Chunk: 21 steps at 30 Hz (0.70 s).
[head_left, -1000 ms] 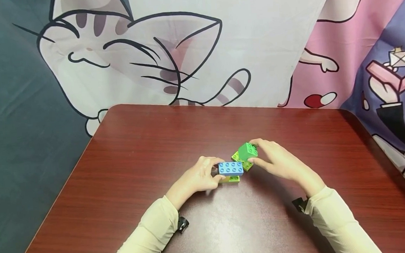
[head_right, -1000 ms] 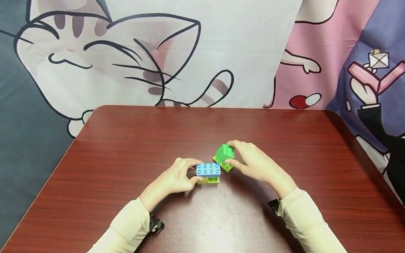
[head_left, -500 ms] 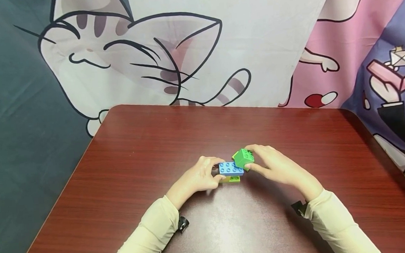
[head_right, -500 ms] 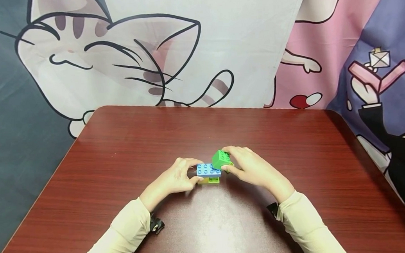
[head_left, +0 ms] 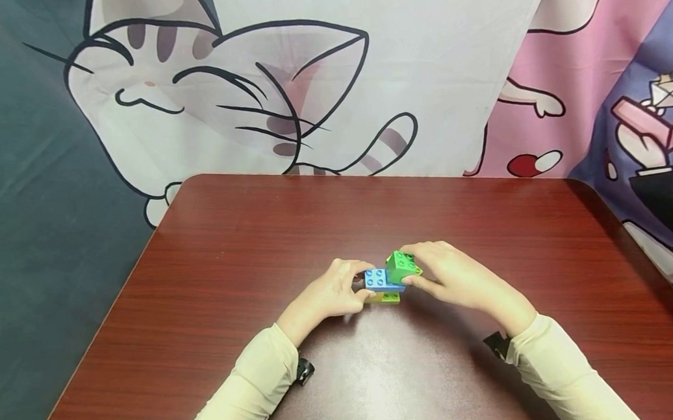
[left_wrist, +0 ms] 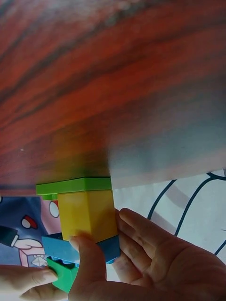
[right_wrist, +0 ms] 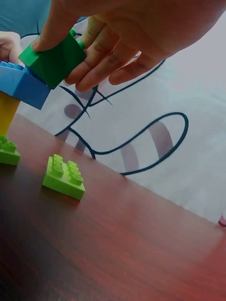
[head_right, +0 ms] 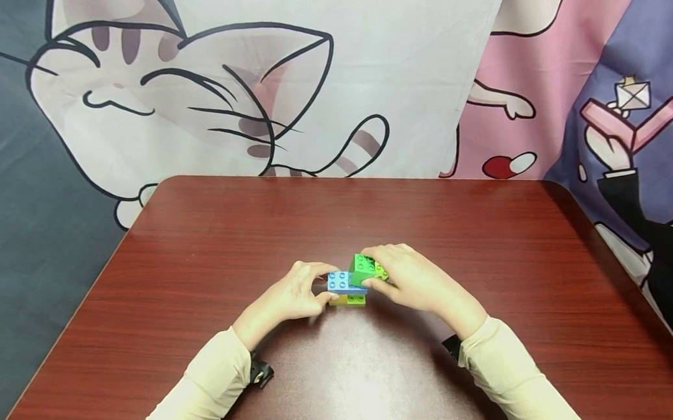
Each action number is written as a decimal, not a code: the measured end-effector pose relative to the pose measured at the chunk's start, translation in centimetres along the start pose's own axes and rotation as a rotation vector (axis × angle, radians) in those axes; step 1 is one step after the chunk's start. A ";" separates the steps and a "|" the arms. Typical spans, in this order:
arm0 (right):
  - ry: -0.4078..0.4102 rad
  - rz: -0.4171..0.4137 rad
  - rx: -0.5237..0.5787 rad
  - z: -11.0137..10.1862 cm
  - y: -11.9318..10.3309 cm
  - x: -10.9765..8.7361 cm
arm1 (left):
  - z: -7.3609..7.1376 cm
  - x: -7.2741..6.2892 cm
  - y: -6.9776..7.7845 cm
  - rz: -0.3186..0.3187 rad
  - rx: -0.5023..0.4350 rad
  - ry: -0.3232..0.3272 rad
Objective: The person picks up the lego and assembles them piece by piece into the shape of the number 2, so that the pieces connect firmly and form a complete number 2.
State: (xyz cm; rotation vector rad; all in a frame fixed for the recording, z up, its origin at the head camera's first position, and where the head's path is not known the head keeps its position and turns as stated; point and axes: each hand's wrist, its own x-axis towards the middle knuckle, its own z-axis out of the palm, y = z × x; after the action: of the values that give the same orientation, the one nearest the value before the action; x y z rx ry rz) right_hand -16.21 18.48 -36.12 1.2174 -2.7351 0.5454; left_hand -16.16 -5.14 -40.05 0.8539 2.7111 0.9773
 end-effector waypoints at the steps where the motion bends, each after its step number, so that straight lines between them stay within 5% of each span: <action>1: 0.001 -0.014 -0.007 0.0 -0.1 0.1 | 0.0 0.0 0.0 0.000 -0.004 -0.002; 21: 0.034 -0.063 -0.080 -0.5 -1.5 0.8 | 0.0 0.0 -0.1 -0.001 0.004 0.009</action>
State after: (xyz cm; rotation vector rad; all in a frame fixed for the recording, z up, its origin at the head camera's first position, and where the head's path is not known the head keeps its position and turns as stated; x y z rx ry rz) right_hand -15.71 17.18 -35.05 1.2586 -2.6532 0.4414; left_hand -16.25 -5.17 -40.08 0.8505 2.7217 0.9776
